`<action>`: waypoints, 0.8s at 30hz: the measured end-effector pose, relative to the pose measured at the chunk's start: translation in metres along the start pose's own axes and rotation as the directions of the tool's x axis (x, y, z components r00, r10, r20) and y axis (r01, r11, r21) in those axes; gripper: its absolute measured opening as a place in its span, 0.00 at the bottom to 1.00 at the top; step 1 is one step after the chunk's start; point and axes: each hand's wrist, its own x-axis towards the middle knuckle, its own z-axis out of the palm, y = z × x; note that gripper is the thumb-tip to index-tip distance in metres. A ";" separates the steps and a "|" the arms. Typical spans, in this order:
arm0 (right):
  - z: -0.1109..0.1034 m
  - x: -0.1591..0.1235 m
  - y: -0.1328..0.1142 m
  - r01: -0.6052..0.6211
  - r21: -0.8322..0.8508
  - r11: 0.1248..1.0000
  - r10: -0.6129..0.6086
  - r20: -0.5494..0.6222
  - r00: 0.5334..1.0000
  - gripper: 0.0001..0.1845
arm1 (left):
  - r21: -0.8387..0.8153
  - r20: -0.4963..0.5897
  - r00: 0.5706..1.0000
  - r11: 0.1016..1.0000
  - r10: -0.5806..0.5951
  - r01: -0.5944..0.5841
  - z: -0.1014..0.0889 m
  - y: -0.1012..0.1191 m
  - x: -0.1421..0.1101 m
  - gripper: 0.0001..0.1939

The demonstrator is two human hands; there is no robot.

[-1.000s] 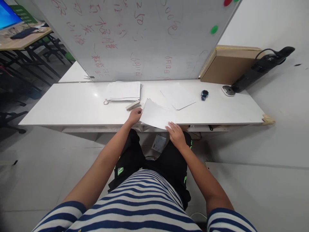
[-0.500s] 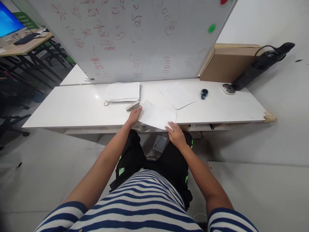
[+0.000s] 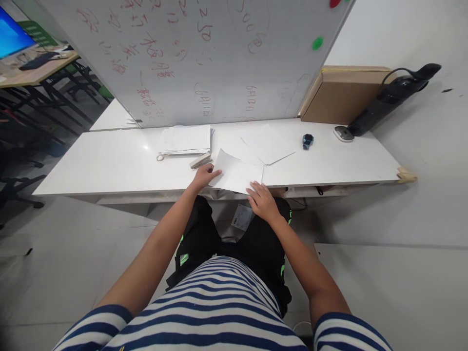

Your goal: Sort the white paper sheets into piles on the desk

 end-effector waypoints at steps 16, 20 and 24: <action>-0.028 0.031 -0.015 -0.493 0.868 0.063 0.663 0.333 0.670 0.26 | -0.307 -0.064 0.992 0.944 0.110 -0.124 -0.018 0.041 -0.063 0.16; -0.049 0.072 -0.017 -0.422 0.829 0.367 0.661 0.087 0.745 0.27 | -0.192 -0.078 0.980 0.962 0.184 -0.196 -0.034 0.062 -0.055 0.14; -0.052 0.108 -0.020 -0.359 0.697 0.620 0.581 -0.101 0.808 0.24 | -0.287 -0.103 0.988 0.948 0.113 -0.138 -0.035 0.064 -0.027 0.19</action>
